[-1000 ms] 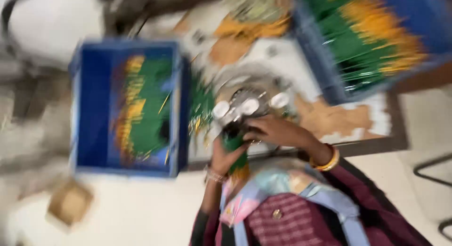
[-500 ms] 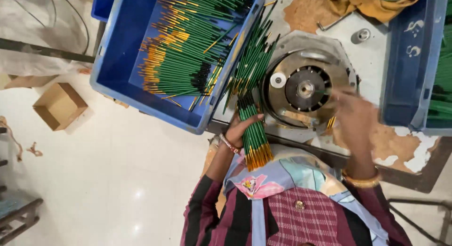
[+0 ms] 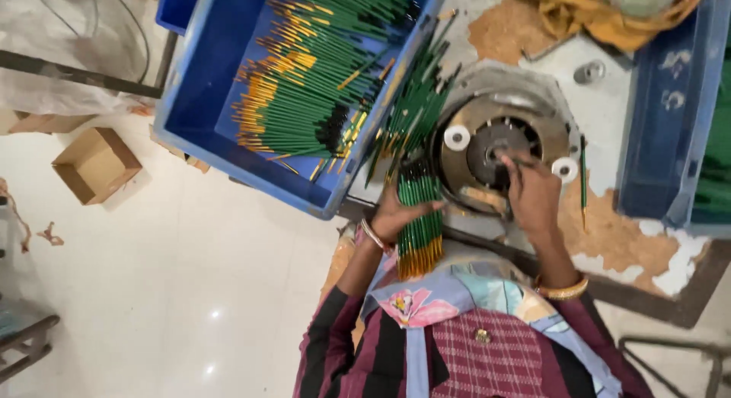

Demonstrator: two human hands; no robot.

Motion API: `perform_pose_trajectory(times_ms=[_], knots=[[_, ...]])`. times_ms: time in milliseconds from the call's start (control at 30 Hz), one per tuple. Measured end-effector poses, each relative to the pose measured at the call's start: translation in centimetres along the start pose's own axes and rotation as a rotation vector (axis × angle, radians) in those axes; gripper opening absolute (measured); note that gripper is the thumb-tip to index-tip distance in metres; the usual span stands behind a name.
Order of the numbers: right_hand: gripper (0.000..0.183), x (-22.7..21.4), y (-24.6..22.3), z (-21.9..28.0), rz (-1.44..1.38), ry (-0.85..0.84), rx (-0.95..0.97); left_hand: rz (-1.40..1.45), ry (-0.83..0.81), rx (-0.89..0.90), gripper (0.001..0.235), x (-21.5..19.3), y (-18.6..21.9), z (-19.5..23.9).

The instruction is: Inserting incense sticks into a circular processing machine for manufacturing.

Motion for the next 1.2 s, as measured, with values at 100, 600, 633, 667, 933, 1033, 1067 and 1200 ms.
perform_pose_trajectory(times_ms=[100,600,633,667,933,1033,1067,1200], knots=[[0.03,4.1,6.9,2.3,0.163,-0.17,0.235,-0.314,0.045,0.109,0.045,0.3,0.8,-0.3],[0.036,2.2,-2.9,-0.9,-0.104,-0.714,0.174,-0.499,-0.064,0.36,0.057,6.2,7.5,-0.2],[0.036,2.7,-1.9,0.3,-0.104,-0.71,0.187,-0.5,-0.075,0.352,0.057,5.8,7.1,-0.3],[0.035,2.7,-2.2,0.8,-0.225,-0.613,0.056,-0.688,-0.068,0.356,0.057,5.6,6.5,-0.4],[0.034,-10.5,4.2,1.0,-0.09,0.086,0.398,-0.025,0.273,0.04,0.029,-1.6,2.5,-1.7],[0.031,-10.0,2.3,2.2,-0.182,0.119,0.345,0.44,0.142,-0.345,0.029,-1.3,-3.0,-1.2],[0.022,-7.7,2.9,2.7,-0.102,0.04,0.264,0.447,0.144,-0.364,0.028,-1.9,-4.5,-1.1],[0.027,0.8,3.7,0.0,0.236,-0.268,0.097,0.174,0.176,-0.244,0.028,-2.5,-3.7,-1.6]])
Point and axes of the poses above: each hand's wrist, its own z-axis away from the middle knuckle, its own x-axis out of the palm, y = z × x, the point moved 9 cm from there along -z, towards the middle knuckle, and after that the axes turned 6 degrees about -x, right-handed, at the moved point
